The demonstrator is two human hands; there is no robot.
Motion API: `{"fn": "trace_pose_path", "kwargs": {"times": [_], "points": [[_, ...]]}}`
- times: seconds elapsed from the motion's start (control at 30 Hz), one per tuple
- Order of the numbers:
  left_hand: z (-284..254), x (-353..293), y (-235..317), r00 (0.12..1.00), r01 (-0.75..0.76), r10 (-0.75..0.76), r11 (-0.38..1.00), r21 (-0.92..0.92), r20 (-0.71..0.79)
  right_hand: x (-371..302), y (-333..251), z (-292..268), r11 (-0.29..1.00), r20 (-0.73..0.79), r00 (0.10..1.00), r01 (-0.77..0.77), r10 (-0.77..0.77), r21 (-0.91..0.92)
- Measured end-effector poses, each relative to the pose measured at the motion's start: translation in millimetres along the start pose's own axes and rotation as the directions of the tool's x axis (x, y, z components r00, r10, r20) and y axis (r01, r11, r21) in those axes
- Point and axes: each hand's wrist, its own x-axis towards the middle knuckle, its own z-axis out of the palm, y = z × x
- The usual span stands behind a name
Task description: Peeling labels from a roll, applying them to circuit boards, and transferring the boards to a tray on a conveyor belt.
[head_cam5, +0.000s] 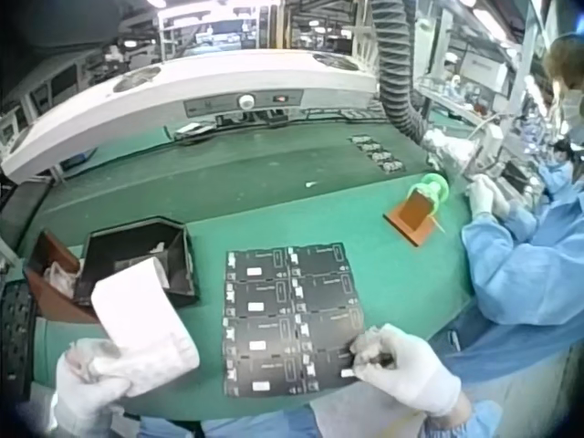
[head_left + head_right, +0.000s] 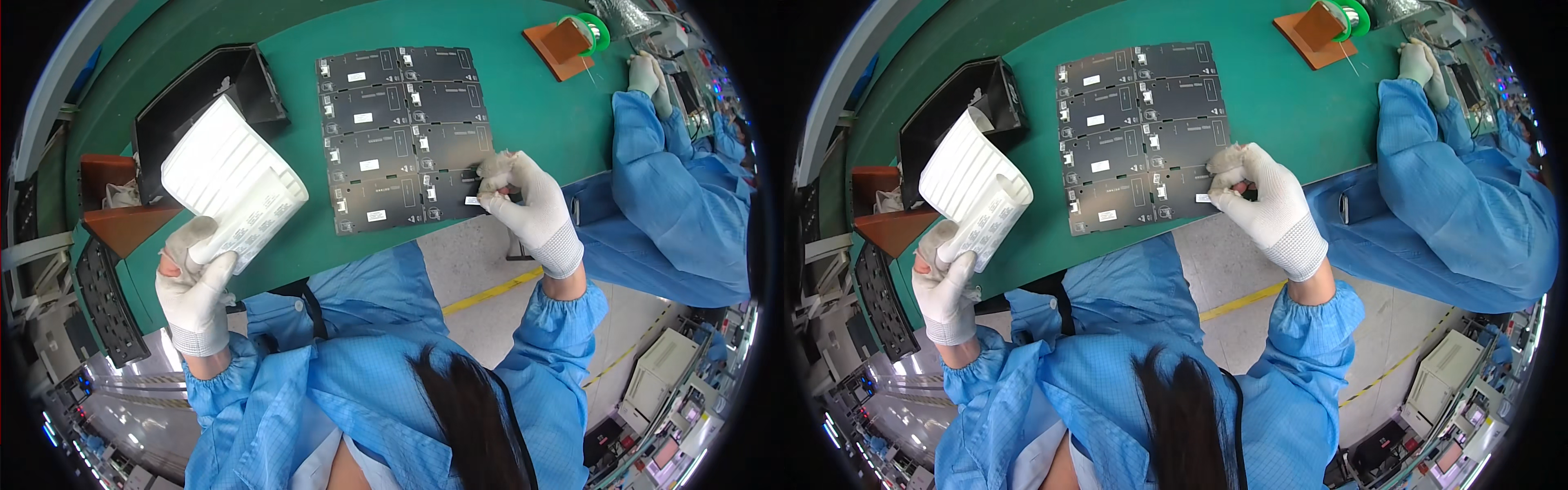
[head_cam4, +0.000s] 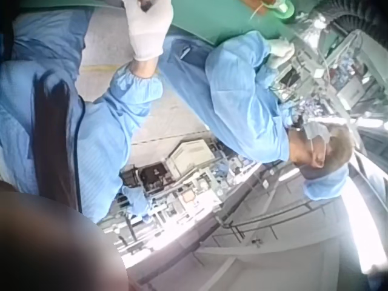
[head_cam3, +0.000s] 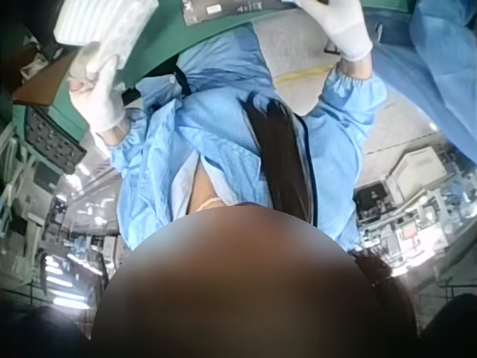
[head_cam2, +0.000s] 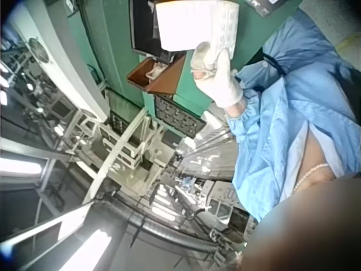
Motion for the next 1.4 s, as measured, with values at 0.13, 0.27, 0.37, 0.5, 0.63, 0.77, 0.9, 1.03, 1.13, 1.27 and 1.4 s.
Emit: {"fn": "trace_pose_path", "kwargs": {"times": [0.13, 0.27, 0.37, 0.5, 0.63, 0.77, 0.9, 1.03, 1.13, 1.27, 1.4], "points": [[1, -4, 0, 0.999, 0.028, -0.027, 1.0, 0.01, -0.022, -6, -2, 4, 0.999, -0.014, 1.0, 0.024, -0.024, 0.021], [2, -3, -2, 0.999, 0.035, -0.035, 0.999, -0.003, -0.02, -6, 5, 8, 0.984, -0.046, 0.988, 0.139, -0.145, -0.11], [1, -1, -3, 0.999, 0.036, -0.036, 0.999, -0.007, -0.029, -5, 1, 10, 0.979, -0.051, 0.991, 0.112, -0.122, -0.169], [-2, 1, -5, 0.999, 0.024, -0.024, 1.0, -0.008, -0.023, -3, 4, 10, 0.96, -0.051, 0.991, 0.109, -0.126, -0.257], [-3, 1, -6, 0.999, 0.034, -0.034, 0.999, 0.006, -0.024, -3, 2, 11, 0.951, -0.054, 0.988, 0.121, -0.142, -0.284], [-3, 1, -6, 0.999, 0.04, -0.04, 0.999, 0.01, -0.028, -3, 0, 12, 0.934, -0.055, 0.987, 0.125, -0.152, -0.335], [-2, 0, -7, 0.999, 0.034, -0.034, 0.999, 0.004, -0.022, -1, 3, 12, 0.928, -0.062, 0.981, 0.152, -0.183, -0.34], [-3, 1, -8, 0.999, 0.04, -0.04, 0.999, 0.002, -0.027, -2, 2, 13, 0.916, -0.07, 0.978, 0.156, -0.194, -0.369], [-4, 2, -9, 0.999, 0.039, -0.039, 0.999, -0.001, -0.019, -1, 2, 14, 0.914, -0.082, 0.977, 0.151, -0.196, -0.377], [-5, 1, -6, 0.999, 0.031, -0.031, 0.999, -0.013, -0.021, -1, -4, 22, 0.907, -0.112, 0.969, 0.161, -0.22, -0.388], [-8, -3, -5, 0.997, 0.043, -0.039, 0.998, 0.052, -0.073, -4, -15, 29, 0.794, -0.13, 0.946, 0.17, -0.298, -0.583]]}}
